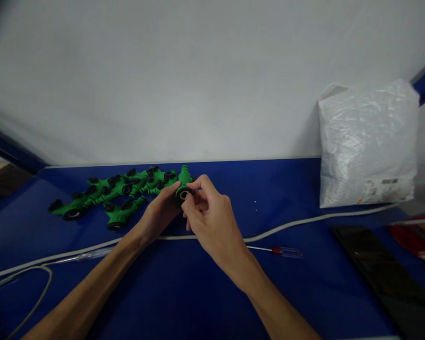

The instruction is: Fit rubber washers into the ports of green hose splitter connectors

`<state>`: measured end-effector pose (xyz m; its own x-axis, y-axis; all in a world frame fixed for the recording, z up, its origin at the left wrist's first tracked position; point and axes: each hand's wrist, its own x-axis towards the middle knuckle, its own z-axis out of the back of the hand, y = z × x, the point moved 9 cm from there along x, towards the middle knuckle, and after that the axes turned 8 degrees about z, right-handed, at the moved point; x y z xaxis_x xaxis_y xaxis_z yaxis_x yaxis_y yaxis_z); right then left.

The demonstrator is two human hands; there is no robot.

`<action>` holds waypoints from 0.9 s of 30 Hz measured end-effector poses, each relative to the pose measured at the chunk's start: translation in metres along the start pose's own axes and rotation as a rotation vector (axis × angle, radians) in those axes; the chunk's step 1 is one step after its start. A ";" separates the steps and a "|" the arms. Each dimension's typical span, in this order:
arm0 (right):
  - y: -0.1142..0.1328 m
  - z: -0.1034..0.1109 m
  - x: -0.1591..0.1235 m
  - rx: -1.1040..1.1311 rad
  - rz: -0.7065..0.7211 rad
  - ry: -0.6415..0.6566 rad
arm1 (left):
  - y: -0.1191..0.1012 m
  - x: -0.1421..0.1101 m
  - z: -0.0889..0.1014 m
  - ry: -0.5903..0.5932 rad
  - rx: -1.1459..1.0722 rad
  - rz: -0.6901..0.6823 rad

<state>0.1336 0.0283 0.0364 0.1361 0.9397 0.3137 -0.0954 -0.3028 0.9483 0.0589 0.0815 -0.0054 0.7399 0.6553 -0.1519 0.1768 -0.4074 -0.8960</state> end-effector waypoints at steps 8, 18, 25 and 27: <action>0.000 0.004 -0.001 -0.104 0.016 0.011 | 0.004 0.002 0.010 -0.069 0.044 -0.020; -0.003 0.004 0.000 -0.074 -0.056 0.016 | 0.008 0.004 0.020 -0.141 0.130 -0.016; -0.006 0.001 0.001 0.035 -0.120 0.028 | 0.008 0.003 0.016 -0.103 0.137 -0.002; -0.005 0.002 0.000 0.036 -0.124 0.031 | 0.009 0.001 0.017 -0.128 0.137 0.008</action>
<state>0.1357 0.0301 0.0315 0.1139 0.9745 0.1932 -0.0439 -0.1894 0.9809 0.0503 0.0897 -0.0205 0.6510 0.7313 -0.2035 0.0744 -0.3283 -0.9416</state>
